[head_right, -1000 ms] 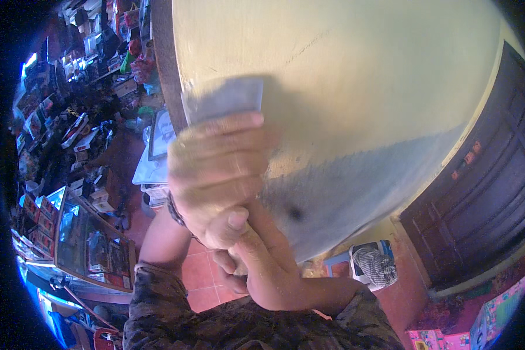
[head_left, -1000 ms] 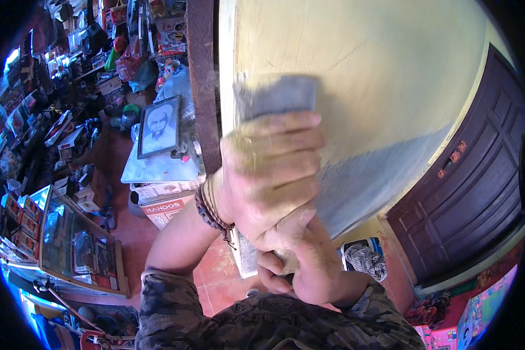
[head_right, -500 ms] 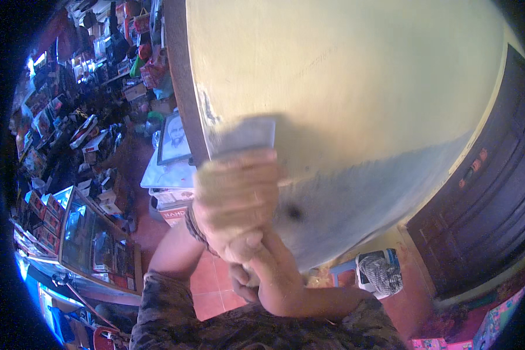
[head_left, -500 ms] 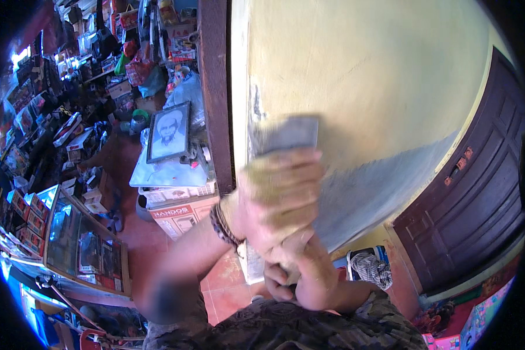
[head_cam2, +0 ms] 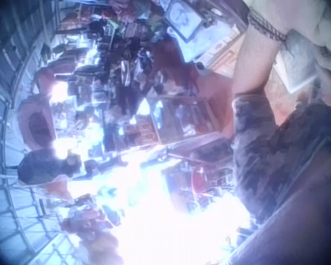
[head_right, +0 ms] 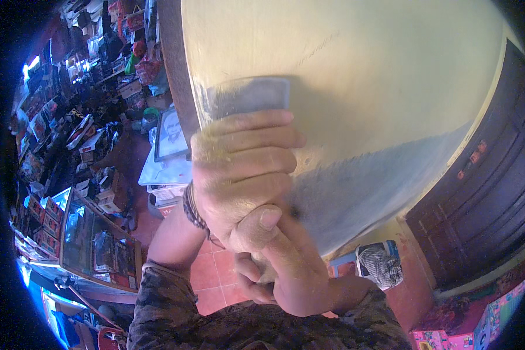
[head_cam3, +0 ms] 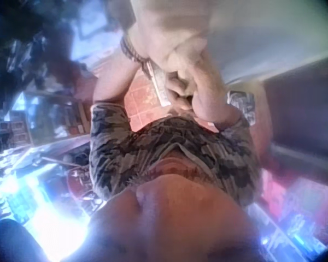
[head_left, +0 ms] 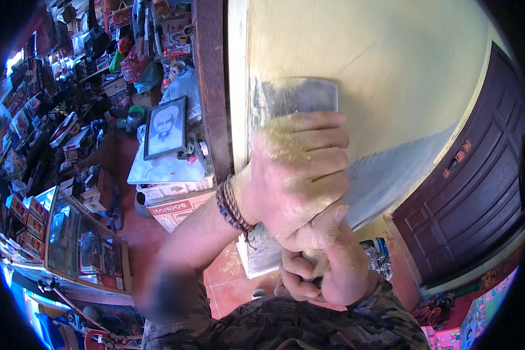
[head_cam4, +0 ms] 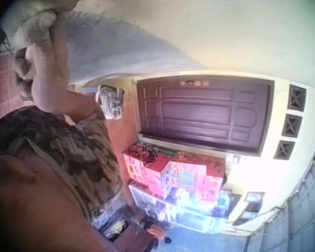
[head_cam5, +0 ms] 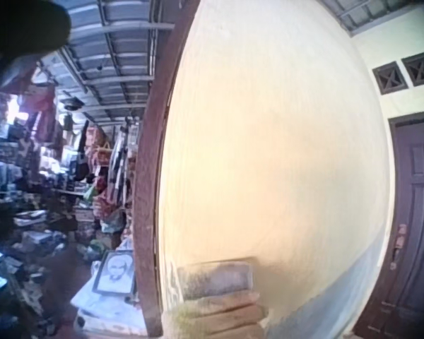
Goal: The person scrapes a vertical wall surface with a metal scraper, removing old paint or plaster in repeated downward strokes. The person occasionally pauses to wipe the scraper blade with a cloth before continuing.
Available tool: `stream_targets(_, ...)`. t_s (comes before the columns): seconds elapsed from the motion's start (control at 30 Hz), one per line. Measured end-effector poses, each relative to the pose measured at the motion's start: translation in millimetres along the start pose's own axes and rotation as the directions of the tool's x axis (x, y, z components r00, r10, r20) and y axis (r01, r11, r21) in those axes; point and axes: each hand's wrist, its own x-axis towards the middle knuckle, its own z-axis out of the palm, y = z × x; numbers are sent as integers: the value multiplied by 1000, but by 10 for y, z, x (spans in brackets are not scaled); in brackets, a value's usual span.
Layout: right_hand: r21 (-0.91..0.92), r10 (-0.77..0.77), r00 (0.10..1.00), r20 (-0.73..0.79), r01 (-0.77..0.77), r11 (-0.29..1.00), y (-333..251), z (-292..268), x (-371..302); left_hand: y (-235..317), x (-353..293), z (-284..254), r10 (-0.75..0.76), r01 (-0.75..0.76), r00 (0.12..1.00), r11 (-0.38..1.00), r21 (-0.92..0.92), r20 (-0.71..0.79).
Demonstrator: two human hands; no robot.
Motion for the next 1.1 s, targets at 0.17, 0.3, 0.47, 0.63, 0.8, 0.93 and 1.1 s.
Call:
stream_targets(0.17,-118,-28,985,-170,8,993,25,82,20,62,47,-23,74,-74,997,997,27,24)
stream_targets(0.3,-137,-41,994,-101,27,990,-25,26,-2,-86,220,-13,60,-60,997,998,-13,-43)
stream_targets(0.47,-33,27,980,-199,-34,999,2,63,-16,-15,72,22,139,-138,990,990,31,-12)
stream_targets(0.63,-86,-46,979,-197,30,996,-71,123,-16,-17,222,-51,68,-68,997,998,-12,20)
stream_targets(0.8,-95,-85,989,-122,74,993,-81,133,4,6,244,-111,66,-66,997,998,-9,42)
stream_targets(0.93,-153,-17,985,-171,-10,988,-22,175,-36,27,85,-115,30,-32,995,999,15,91)
stream_targets(1.1,-212,-172,983,-56,157,965,-69,174,-54,-22,166,-143,-45,44,995,999,12,84)
